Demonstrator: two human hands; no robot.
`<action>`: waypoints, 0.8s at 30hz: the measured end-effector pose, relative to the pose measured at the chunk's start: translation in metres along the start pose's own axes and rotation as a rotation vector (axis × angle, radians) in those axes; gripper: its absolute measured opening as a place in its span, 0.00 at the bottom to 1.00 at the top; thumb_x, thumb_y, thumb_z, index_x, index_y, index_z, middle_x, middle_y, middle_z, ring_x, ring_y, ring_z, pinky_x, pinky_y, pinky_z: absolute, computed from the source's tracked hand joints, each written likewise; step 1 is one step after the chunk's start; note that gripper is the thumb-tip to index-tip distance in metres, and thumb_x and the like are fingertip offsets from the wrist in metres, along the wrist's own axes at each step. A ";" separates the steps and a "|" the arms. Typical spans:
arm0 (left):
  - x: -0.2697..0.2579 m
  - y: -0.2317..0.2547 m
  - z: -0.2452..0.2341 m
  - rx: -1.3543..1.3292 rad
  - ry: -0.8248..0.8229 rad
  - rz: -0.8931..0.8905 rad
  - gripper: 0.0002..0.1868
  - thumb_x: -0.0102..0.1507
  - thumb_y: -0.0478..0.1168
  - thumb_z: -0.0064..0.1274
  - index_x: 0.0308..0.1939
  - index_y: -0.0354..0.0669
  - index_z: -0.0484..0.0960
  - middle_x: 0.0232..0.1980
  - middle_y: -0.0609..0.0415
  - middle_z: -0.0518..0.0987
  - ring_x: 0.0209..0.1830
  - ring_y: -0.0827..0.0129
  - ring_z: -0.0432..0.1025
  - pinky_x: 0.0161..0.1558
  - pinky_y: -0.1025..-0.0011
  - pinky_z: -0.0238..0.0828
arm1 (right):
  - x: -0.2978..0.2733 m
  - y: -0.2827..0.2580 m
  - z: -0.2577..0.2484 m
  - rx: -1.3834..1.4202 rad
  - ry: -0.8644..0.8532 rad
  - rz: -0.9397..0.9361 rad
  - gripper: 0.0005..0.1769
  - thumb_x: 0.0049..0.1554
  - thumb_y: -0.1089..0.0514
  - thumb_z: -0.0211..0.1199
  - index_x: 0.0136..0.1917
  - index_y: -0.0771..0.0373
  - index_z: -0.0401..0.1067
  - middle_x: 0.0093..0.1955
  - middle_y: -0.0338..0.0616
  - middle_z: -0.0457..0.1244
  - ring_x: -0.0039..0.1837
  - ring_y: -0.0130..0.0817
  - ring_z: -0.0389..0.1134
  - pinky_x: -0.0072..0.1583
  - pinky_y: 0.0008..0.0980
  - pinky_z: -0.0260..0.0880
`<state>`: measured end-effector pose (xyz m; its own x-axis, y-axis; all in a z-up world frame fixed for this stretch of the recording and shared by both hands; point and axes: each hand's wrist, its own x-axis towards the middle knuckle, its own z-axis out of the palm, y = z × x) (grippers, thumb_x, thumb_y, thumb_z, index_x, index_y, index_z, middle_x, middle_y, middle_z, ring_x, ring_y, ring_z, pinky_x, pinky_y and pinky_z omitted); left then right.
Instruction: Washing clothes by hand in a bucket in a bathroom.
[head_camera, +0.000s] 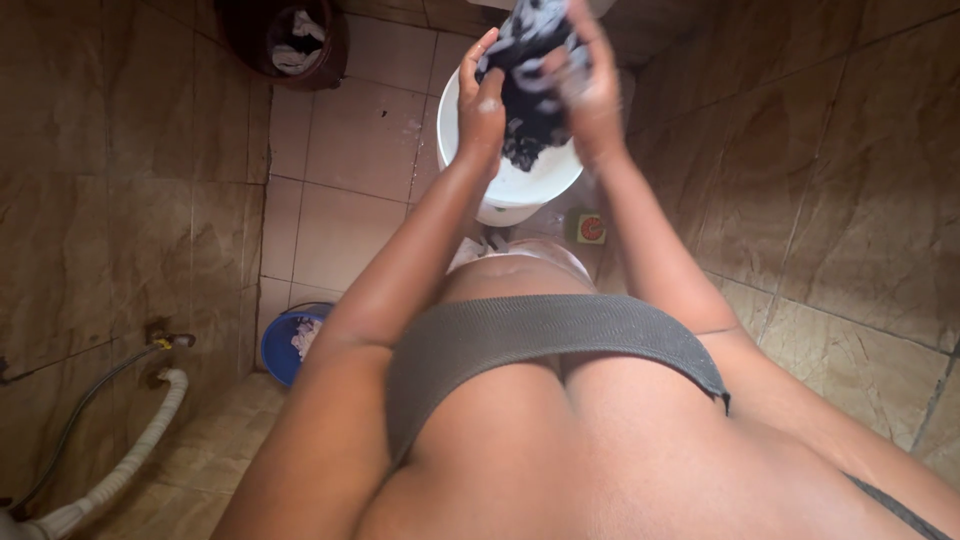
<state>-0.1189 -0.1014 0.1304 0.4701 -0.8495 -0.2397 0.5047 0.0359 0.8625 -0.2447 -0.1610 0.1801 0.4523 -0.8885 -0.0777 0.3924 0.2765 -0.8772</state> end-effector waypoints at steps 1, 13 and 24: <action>0.014 -0.024 -0.002 -0.008 0.076 0.042 0.29 0.63 0.31 0.47 0.69 0.46 0.65 0.61 0.50 0.75 0.58 0.67 0.72 0.59 0.70 0.71 | -0.004 0.012 0.005 -0.368 -0.038 -0.243 0.25 0.60 0.53 0.67 0.67 0.58 0.65 0.63 0.45 0.66 0.64 0.40 0.68 0.68 0.39 0.69; 0.027 -0.087 -0.004 -0.136 0.118 -0.071 0.25 0.71 0.51 0.39 0.55 0.31 0.78 0.48 0.45 0.81 0.46 0.62 0.76 0.50 0.63 0.74 | 0.031 0.051 -0.020 -0.691 0.063 -0.394 0.16 0.65 0.50 0.66 0.50 0.65 0.70 0.47 0.45 0.66 0.52 0.36 0.67 0.59 0.36 0.69; 0.020 -0.111 -0.040 0.047 0.156 -0.119 0.21 0.71 0.50 0.42 0.54 0.37 0.80 0.48 0.52 0.80 0.46 0.71 0.72 0.49 0.69 0.71 | 0.041 0.101 -0.054 -1.244 -0.134 -0.446 0.11 0.60 0.55 0.65 0.52 0.62 0.77 0.47 0.51 0.69 0.50 0.55 0.70 0.52 0.46 0.67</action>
<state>-0.1362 -0.1015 0.0119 0.5175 -0.7544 -0.4039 0.5310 -0.0870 0.8429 -0.2295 -0.1893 0.0626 0.5799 -0.7526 0.3119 -0.4307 -0.6082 -0.6668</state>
